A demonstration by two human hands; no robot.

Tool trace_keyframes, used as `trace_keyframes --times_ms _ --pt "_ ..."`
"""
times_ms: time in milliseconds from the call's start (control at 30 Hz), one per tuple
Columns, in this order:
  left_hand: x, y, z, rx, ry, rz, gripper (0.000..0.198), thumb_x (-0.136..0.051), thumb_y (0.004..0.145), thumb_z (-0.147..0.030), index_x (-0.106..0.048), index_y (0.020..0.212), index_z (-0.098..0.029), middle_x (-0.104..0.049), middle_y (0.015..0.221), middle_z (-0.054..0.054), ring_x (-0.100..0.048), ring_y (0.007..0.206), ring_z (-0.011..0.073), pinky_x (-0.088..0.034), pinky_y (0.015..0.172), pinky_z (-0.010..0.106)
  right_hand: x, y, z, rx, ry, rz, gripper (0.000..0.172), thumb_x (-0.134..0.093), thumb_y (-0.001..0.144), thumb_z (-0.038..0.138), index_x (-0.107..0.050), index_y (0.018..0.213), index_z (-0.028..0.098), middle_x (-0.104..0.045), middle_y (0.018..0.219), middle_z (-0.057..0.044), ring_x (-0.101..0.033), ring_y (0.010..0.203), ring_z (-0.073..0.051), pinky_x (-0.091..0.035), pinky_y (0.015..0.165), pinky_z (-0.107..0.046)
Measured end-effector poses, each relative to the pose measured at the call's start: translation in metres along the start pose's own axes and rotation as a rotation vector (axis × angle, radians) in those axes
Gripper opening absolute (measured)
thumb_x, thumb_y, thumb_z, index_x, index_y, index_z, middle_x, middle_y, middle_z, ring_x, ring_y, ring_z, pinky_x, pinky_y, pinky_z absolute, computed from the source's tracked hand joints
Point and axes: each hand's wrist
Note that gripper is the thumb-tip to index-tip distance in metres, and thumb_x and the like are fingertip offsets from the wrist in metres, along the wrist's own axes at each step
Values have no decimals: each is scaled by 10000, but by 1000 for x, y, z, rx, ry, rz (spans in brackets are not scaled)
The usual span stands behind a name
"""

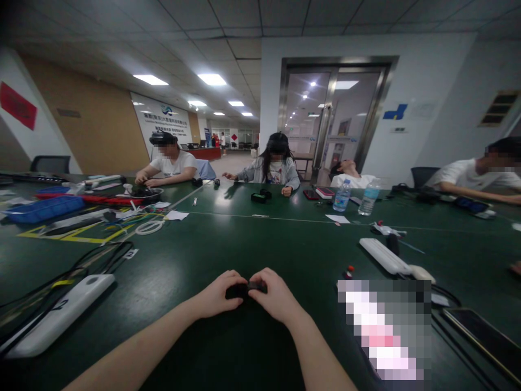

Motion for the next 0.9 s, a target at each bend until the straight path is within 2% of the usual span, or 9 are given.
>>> trace_keyframes --times_ms 133,167,233,400,533,733,900 --pt "3 -2 -3 37 -42 33 389 -585 773 -372 -563 1136 -234 -529 1122 45 -489 1029 197 -411 895 348 19 10 -34 -240 419 -666 387 -611 717 422 -593 1030 195 -614 953 -34 -562 868 -171 -449 759 -308" --pt "3 -3 -3 44 -52 40 400 -578 778 -384 -557 1149 -235 -522 1143 46 -485 1044 199 -408 902 351 23 11 -43 -317 511 -765 423 -633 691 437 -593 1035 195 -619 961 -39 -568 861 -177 -457 719 -302" --pt "4 -3 -4 50 -66 44 414 -574 782 -390 -550 1167 -236 -510 1172 48 -478 1067 200 -401 916 352 27 14 -58 -414 650 -842 471 -684 627 450 -608 1016 194 -629 954 -44 -577 834 -185 -459 638 -284" --pt "4 -3 -4 50 -74 29 470 -586 778 -373 -513 1223 -240 -513 1167 44 -488 1057 183 -402 933 339 23 17 -69 -434 731 -860 485 -735 549 447 -632 954 201 -648 877 -25 -583 752 -165 -442 553 -249" --pt "4 -3 -3 44 -81 24 423 -589 775 -374 -546 1173 -239 -509 1169 40 -490 1054 182 -411 929 337 22 17 -64 -404 734 -833 490 -745 543 432 -626 963 210 -647 863 -18 -579 716 -150 -438 536 -238" --pt "3 -3 -1 50 -88 29 438 -591 775 -372 -537 1189 -241 -504 1184 43 -482 1067 188 -408 936 348 24 12 -52 -449 780 -787 493 -755 549 424 -624 987 241 -618 929 -13 -563 719 -133 -459 540 -226" --pt "4 -3 -1 60 -87 44 441 -579 784 -372 -529 1201 -241 -494 1209 48 -480 1071 191 -410 933 355 22 12 -46 -456 860 -762 451 -765 566 371 -612 972 250 -599 860 10 -559 692 -107 -476 550 -201"
Point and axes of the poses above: each hand's wrist, its own y-axis towards the middle knuckle, its own x-axis out of the back of the hand, z = x × y
